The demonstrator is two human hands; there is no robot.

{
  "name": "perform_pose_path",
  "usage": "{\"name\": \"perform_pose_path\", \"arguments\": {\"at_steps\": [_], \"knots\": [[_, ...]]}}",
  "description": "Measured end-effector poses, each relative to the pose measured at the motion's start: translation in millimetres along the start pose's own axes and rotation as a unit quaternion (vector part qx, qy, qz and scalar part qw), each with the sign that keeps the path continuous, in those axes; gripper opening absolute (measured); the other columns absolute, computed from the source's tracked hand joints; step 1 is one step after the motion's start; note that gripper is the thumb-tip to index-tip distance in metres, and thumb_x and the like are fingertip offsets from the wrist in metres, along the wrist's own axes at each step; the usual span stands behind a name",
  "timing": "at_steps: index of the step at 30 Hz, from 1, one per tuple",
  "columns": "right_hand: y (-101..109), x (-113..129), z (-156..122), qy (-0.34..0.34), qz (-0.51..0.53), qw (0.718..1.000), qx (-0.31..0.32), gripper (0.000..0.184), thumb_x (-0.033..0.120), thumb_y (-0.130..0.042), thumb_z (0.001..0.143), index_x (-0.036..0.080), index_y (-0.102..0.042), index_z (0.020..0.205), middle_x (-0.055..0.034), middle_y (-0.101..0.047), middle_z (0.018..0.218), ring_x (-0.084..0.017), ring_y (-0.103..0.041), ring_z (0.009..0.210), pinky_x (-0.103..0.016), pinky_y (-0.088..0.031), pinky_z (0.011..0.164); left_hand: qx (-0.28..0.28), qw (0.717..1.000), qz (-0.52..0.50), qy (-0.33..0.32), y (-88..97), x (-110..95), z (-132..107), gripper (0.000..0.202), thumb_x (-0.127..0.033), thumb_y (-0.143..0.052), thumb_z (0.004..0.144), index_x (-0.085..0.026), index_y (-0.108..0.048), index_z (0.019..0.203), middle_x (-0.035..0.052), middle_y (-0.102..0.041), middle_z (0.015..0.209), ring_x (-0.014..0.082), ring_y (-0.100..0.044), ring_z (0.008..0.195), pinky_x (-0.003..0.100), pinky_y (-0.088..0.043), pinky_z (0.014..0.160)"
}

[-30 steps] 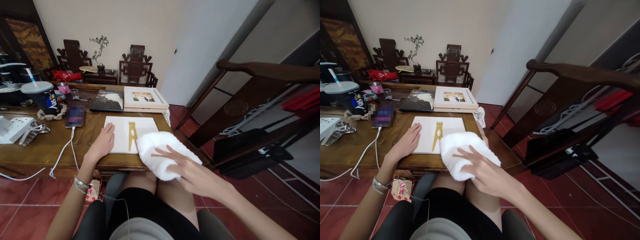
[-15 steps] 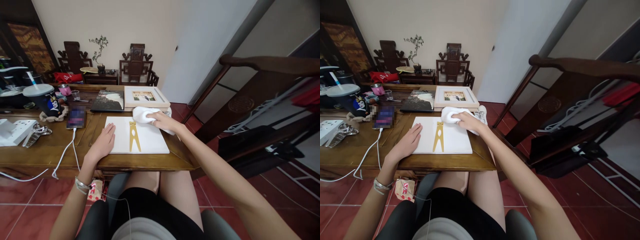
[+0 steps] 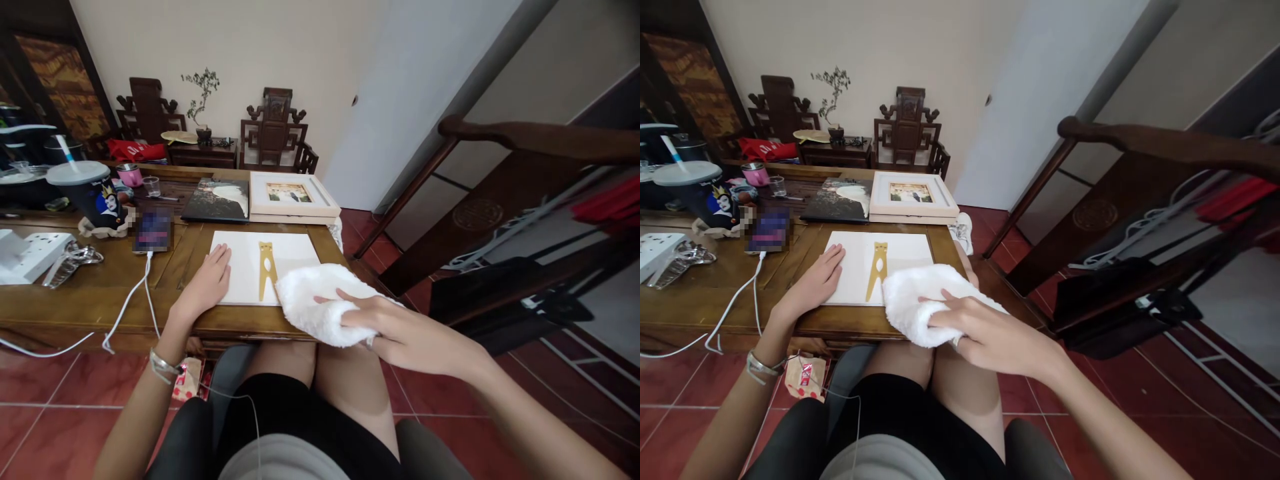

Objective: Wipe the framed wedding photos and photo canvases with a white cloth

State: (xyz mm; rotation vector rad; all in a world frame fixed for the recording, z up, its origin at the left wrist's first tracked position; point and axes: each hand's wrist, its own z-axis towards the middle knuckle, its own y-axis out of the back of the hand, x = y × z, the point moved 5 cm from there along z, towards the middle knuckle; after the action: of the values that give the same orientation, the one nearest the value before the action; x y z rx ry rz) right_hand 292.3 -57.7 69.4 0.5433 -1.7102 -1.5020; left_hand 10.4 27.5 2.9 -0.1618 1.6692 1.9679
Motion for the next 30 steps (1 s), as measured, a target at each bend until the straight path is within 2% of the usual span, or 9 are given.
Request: {"name": "perform_pose_path", "arguments": {"at_steps": [2, 5, 8, 11, 14, 17, 23, 26, 30], "knots": [[1, -11, 10, -0.017, 0.0, 1.0, -0.015, 0.039, 0.007, -0.042, 0.069, 0.022, -0.068, 0.094, -0.0058, -0.066, 0.088, -0.024, -0.061, 0.088, -0.038, -0.048, 0.082, 0.001, 1.0, 0.002, -0.001, -0.3, 1, 1, 0.055, -0.031, -0.026, 0.096, -0.007, -0.04, 0.144, 0.0174, -0.032, 0.158, 0.0259, -0.023, 0.149, 0.048, -0.019, 0.122], [3, -36, 54, -0.045, -0.022, 0.994, -0.095, 0.043, 0.012, -0.043, 0.074, 0.02, -0.065, 0.11, -0.0084, -0.066, 0.095, -0.026, -0.059, 0.092, -0.039, -0.048, 0.081, 0.007, 1.0, 0.006, 0.003, -1.1, 2, 1, 0.057, -0.03, -0.026, 0.096, -0.004, -0.04, 0.144, 0.0197, -0.031, 0.157, 0.0267, -0.023, 0.149, 0.048, -0.019, 0.122], [-1, -50, 113, -0.024, -0.019, 0.992, -0.121, 0.043, 0.009, -0.041, 0.072, 0.015, -0.065, 0.108, -0.0087, -0.066, 0.087, -0.025, -0.059, 0.085, -0.039, -0.047, 0.082, 0.004, 1.0, 0.006, -0.002, -0.7, 3, 1, 0.056, -0.029, -0.026, 0.096, -0.006, -0.04, 0.144, 0.0186, -0.032, 0.157, 0.0264, -0.024, 0.148, 0.048, -0.019, 0.122], [-7, -51, 150, -0.015, -0.02, 0.991, -0.132, 0.047, 0.004, -0.039, 0.071, 0.013, -0.064, 0.109, -0.0113, -0.069, 0.097, -0.027, -0.062, 0.097, -0.046, -0.043, 0.094, 0.002, 1.0, 0.004, -0.006, 0.3, 2, 1, 0.055, -0.029, -0.026, 0.096, -0.007, -0.039, 0.145, 0.0183, -0.032, 0.157, 0.0264, -0.024, 0.148, 0.049, -0.019, 0.122], [-17, -33, 146, -0.002, -0.043, 0.994, -0.104, 0.052, -0.001, -0.039, 0.073, 0.012, -0.061, 0.119, -0.0179, -0.063, 0.124, -0.032, -0.051, 0.127, -0.058, -0.031, 0.108, 0.005, 1.0, 0.0, -0.002, 0.6, 1, 0, 0.056, -0.03, -0.026, 0.096, -0.005, -0.039, 0.144, 0.0199, -0.031, 0.157, 0.027, -0.023, 0.149, 0.049, -0.019, 0.122], [-24, 1, 111, 0.026, -0.056, 0.996, -0.059, 0.053, -0.003, -0.041, 0.073, 0.009, -0.061, 0.12, -0.0221, -0.046, 0.147, -0.035, -0.031, 0.144, -0.063, -0.025, 0.113, 0.001, 1.0, -0.005, -0.001, 0.4, 0, 1, 0.055, -0.029, -0.026, 0.096, -0.007, -0.04, 0.144, 0.0185, -0.031, 0.158, 0.0268, -0.023, 0.149, 0.05, -0.019, 0.121], [-18, 57, 50, 0.084, -0.038, 0.996, -0.002, 0.048, -0.003, -0.044, 0.069, 0.013, -0.069, 0.108, -0.0186, -0.05, 0.146, -0.033, -0.034, 0.143, -0.057, -0.031, 0.114, 0.001, 1.0, -0.009, 0.004, -0.2, -1, 1, 0.055, -0.029, -0.026, 0.096, -0.007, -0.04, 0.144, 0.0182, -0.031, 0.158, 0.0265, -0.022, 0.149, 0.05, -0.018, 0.121], [-12, 54, 56, 0.078, -0.033, 0.996, 0.004, 0.05, -0.002, -0.045, 0.067, 0.015, -0.069, 0.107, -0.019, -0.056, 0.139, -0.031, -0.042, 0.138, -0.055, -0.034, 0.112, 0.003, 1.0, -0.002, -0.001, 0.4, -2, 1, 0.055, -0.03, -0.026, 0.096, -0.007, -0.04, 0.144, 0.0184, -0.031, 0.158, 0.0273, -0.023, 0.149, 0.05, -0.019, 0.121], [-11, 23, 99, 0.047, -0.041, 0.998, -0.02, 0.053, -0.002, -0.043, 0.072, 0.013, -0.065, 0.117, -0.0194, -0.062, 0.13, -0.03, -0.04, 0.14, -0.055, -0.037, 0.109, 0.011, 1.0, 0.007, 0.001, 0.4, -2, 1, 0.057, -0.029, -0.024, 0.095, -0.002, -0.039, 0.144, 0.0212, -0.031, 0.157, 0.0283, -0.023, 0.149, 0.049, -0.019, 0.121]]}}
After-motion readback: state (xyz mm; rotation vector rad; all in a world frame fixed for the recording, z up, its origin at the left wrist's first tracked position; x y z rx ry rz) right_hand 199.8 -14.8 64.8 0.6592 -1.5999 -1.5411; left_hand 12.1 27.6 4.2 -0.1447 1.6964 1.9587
